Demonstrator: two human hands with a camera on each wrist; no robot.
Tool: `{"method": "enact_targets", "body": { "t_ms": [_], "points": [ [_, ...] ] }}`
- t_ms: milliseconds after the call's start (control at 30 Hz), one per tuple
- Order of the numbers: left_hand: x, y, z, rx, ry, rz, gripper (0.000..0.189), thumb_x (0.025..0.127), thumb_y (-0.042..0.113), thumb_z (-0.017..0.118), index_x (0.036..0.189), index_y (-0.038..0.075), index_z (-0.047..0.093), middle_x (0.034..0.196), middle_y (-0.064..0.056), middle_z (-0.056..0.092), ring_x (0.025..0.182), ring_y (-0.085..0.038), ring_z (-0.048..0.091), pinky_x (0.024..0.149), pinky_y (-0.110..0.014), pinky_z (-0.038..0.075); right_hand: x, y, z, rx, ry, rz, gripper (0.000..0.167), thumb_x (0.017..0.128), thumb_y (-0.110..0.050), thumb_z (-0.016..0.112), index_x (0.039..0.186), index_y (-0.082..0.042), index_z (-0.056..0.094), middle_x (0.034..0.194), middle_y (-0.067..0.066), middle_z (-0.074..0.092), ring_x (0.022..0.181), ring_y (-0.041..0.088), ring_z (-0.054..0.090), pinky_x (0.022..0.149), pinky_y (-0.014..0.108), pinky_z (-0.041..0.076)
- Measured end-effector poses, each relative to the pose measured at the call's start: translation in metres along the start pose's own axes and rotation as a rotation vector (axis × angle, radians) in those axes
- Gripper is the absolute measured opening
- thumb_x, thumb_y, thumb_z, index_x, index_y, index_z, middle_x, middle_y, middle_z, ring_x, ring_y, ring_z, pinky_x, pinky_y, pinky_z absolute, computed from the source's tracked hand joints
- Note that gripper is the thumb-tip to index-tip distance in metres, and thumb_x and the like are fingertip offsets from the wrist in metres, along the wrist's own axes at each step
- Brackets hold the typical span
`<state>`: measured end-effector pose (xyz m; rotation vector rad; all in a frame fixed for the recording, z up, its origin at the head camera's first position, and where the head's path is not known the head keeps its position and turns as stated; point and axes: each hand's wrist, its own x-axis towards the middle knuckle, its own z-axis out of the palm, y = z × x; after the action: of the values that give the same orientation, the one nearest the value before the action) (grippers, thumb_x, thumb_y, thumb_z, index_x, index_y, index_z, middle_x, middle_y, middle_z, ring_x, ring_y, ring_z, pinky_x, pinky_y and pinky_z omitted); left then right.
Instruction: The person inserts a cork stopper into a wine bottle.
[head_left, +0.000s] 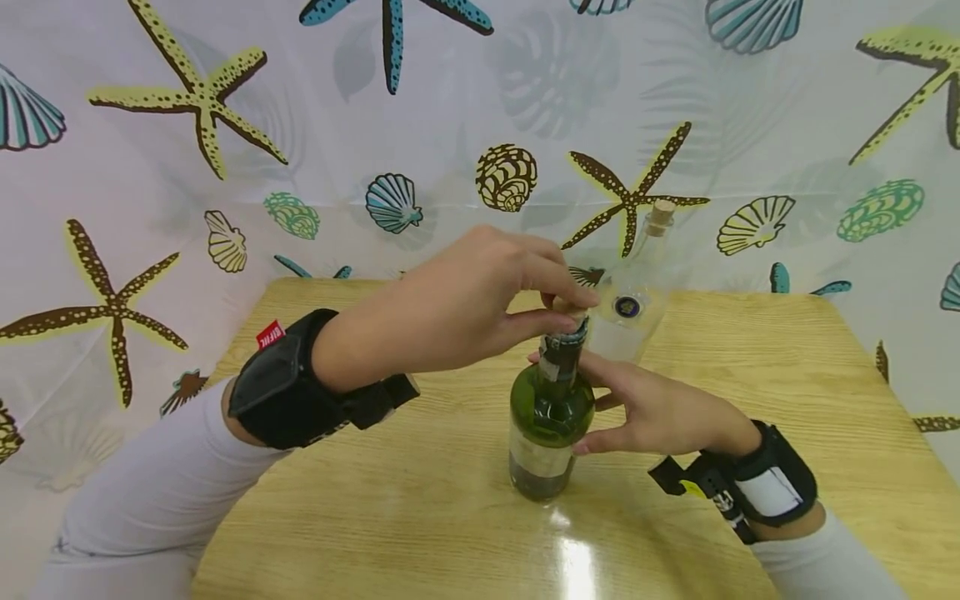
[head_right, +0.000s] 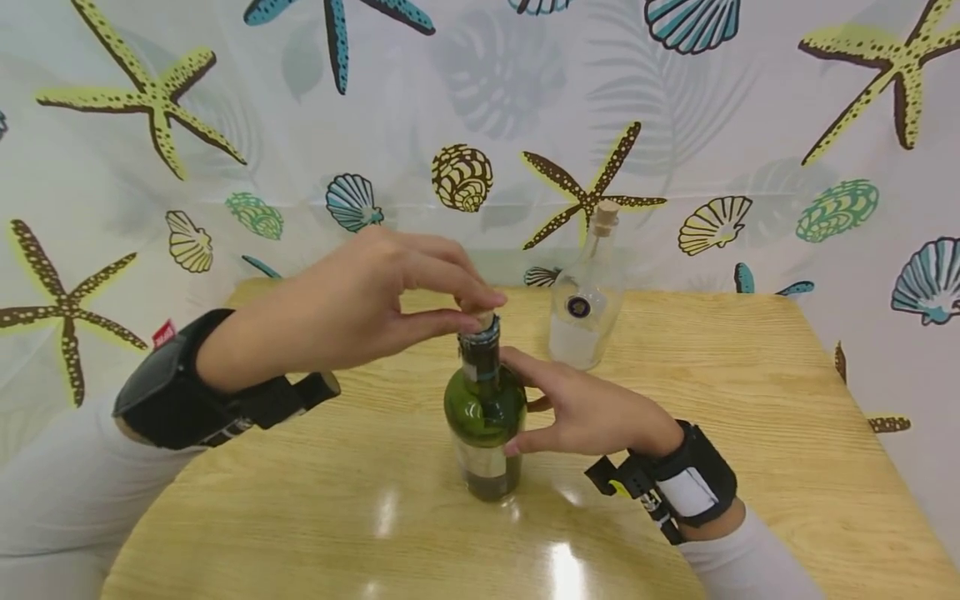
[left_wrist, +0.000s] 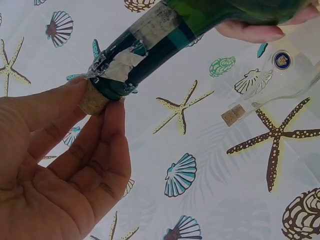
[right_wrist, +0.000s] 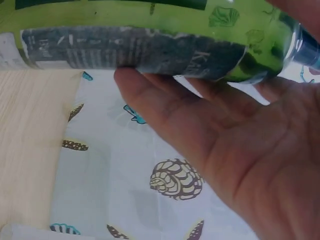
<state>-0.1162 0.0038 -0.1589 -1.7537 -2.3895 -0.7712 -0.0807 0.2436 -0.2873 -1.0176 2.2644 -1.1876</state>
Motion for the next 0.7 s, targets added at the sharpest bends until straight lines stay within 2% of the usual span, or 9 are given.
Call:
{"method": "enact_targets", "body": {
  "t_ms": [167,267,400,467,600,700],
  "points": [
    [-0.001,0.0,0.003,0.028,0.023,-0.01,0.018,0.091,0.018,0.071,0.108,0.013,0.076,0.099,0.005,0.067,0.084,-0.001,0.06,0.07,-0.017,0.047,0.0,-0.011,0.008,-0.089,0.08,0.001,0.089,0.087,-0.029,0.076,0.153,-0.016,0.018,0.144,0.01,0.043,0.129,0.031,0.047,0.085,0.037,0.054],
    [0.0,0.001,0.006,0.059,0.042,-0.022,0.017,0.091,0.019,0.071,0.107,0.014,0.076,0.096,0.006,0.066,0.079,0.0,0.057,0.067,-0.016,0.045,-0.002,-0.018,0.014,-0.147,0.14,0.018,0.094,0.086,-0.028,0.077,0.154,-0.017,0.014,0.144,0.01,0.042,0.126,0.028,0.05,0.083,0.034,0.055],
    [-0.001,0.003,0.007,0.094,0.049,-0.048,0.018,0.091,0.021,0.07,0.107,0.015,0.076,0.095,0.007,0.065,0.075,0.001,0.055,0.065,-0.015,0.044,-0.003,-0.026,0.023,-0.247,0.222,0.017,0.091,0.083,-0.026,0.08,0.15,-0.012,0.02,0.134,0.007,0.05,0.114,0.02,0.059,0.082,0.033,0.054],
    [-0.001,0.005,0.005,0.093,0.039,-0.059,0.018,0.092,0.021,0.069,0.108,0.015,0.075,0.098,0.006,0.066,0.077,0.0,0.056,0.067,-0.015,0.044,-0.003,-0.027,0.025,-0.296,0.249,0.017,0.093,0.082,-0.027,0.081,0.15,-0.01,0.02,0.133,0.007,0.051,0.113,0.019,0.06,0.086,0.035,0.053],
    [-0.001,0.008,0.0,0.033,0.006,-0.056,0.023,0.093,0.021,0.068,0.114,0.011,0.071,0.103,0.003,0.066,0.087,-0.006,0.059,0.075,-0.019,0.045,-0.004,-0.023,0.023,-0.296,0.226,0.04,0.099,0.083,-0.038,0.078,0.154,-0.017,0.012,0.146,0.008,0.04,0.123,0.021,0.053,0.095,0.041,0.049],
    [-0.003,0.007,-0.003,-0.03,0.004,-0.04,0.028,0.093,0.02,0.068,0.119,0.009,0.068,0.104,0.002,0.064,0.092,-0.008,0.059,0.079,-0.021,0.046,-0.003,-0.016,0.018,-0.23,0.188,0.007,0.097,0.085,-0.036,0.077,0.155,-0.02,0.012,0.154,0.007,0.03,0.133,0.023,0.043,0.098,0.045,0.046]
  ]
}}
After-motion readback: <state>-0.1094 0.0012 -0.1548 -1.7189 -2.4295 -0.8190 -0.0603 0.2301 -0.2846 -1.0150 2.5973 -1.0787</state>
